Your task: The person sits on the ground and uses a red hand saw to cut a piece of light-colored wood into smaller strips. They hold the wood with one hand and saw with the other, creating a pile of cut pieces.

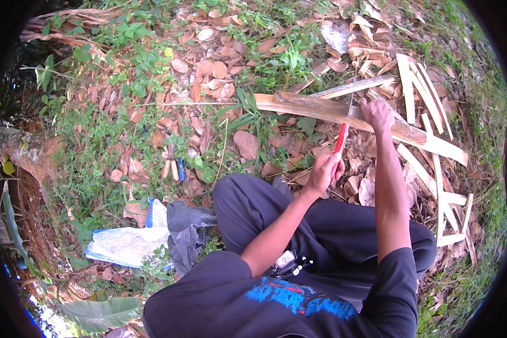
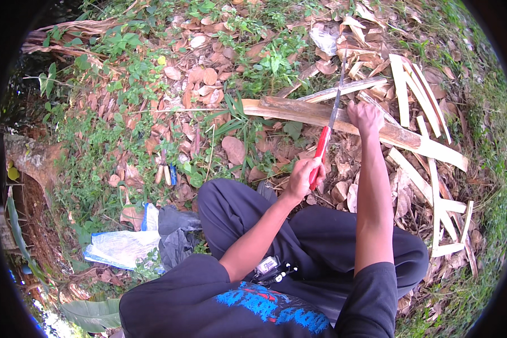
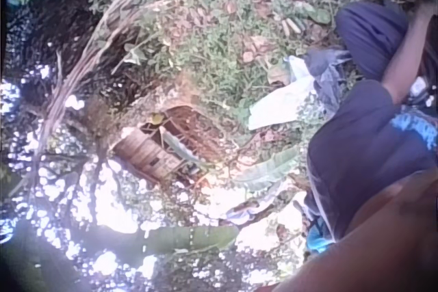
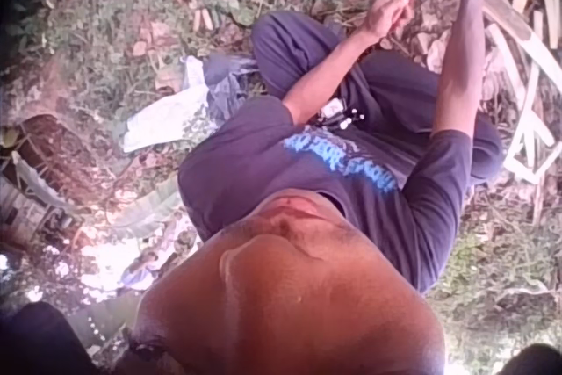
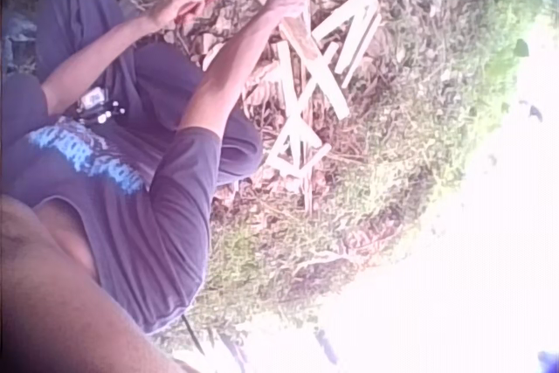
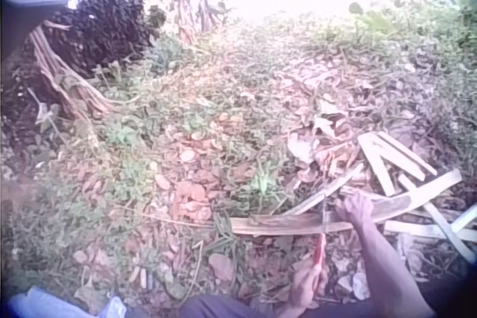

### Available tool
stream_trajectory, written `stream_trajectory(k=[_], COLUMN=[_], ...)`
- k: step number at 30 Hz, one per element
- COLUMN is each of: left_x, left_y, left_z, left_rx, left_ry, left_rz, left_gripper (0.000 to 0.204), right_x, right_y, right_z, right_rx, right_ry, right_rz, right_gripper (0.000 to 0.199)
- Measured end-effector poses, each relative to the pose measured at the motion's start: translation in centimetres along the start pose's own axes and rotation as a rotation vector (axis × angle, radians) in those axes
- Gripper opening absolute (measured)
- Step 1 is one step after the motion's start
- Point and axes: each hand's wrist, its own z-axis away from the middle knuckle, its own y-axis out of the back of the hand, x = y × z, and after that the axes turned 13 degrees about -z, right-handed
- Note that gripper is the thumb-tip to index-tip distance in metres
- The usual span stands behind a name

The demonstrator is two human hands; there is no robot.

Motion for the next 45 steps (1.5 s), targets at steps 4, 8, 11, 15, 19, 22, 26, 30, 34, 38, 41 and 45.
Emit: stream_trajectory(k=[4, 8, 11, 15, 19, 22, 26, 30, 34, 38, 41, 45], left_x=[1.6, 1.7, 2.4, 2.2, 2.6, 2.9, 4.0, 3.5, 3.7, 3.8, 4.1, 4.7], left_y=[-0.2, -0.6, -1.5, -1.6, -1.8, -1.7, -2.4, -1.8, -1.1, -1.0, -0.2, 3.3], left_z=[-0.4, -0.7, -0.9, -0.8, -0.4, 0.6, 3.3, 8.0, 9.7, 8.0, 7.6, 8.3], left_rx=[-0.033, 0.099, 0.138, 0.177, 0.169, 0.161, 0.169, 0.171, 0.14, 0.172, 0.154, 0.029], left_ry=[0.059, 0.155, 0.163, 0.19, 0.19, 0.214, 0.268, 0.282, 0.292, 0.265, 0.274, 0.296], left_rz=[0.053, 0.078, 0.074, 0.028, 0.092, 0.123, 0.056, 0.041, -0.01, -0.063, -0.106, -0.057], left_gripper=[0.037, 0.035, 0.042, 0.045, 0.046, 0.045, 0.049, 0.051, 0.052, 0.052, 0.051, 0.047], right_x=[0.7, -0.2, -0.2, -1.1, -0.9, -1.1, -1.2, -2.6, -0.8, -0.4, -0.3, -1.3], right_y=[0.5, 1.7, 1.6, 2.4, 2.9, 3.2, 4.1, 5.0, 2.8, 1.0, 1.0, 2.2], right_z=[0.0, 0.7, 0.3, 0.7, 0.9, 1.1, 1.5, 2.1, 0.9, 1.0, 0.9, 1.6], right_rx=[0.004, 0.006, -0.001, -0.059, -0.051, -0.056, -0.119, -0.164, -0.097, 0.046, 0.029, -0.053], right_ry=[0.04, -0.005, -0.023, -0.115, -0.123, -0.128, -0.152, -0.178, -0.042, 0.053, 0.092, -0.05], right_rz=[-0.002, -0.102, -0.11, -0.167, -0.207, -0.224, -0.257, -0.222, -0.194, -0.109, -0.097, -0.24], right_gripper=[0.053, 0.058, 0.059, 0.059, 0.056, 0.054, 0.054, 0.045, 0.042, 0.037, 0.035, 0.035])
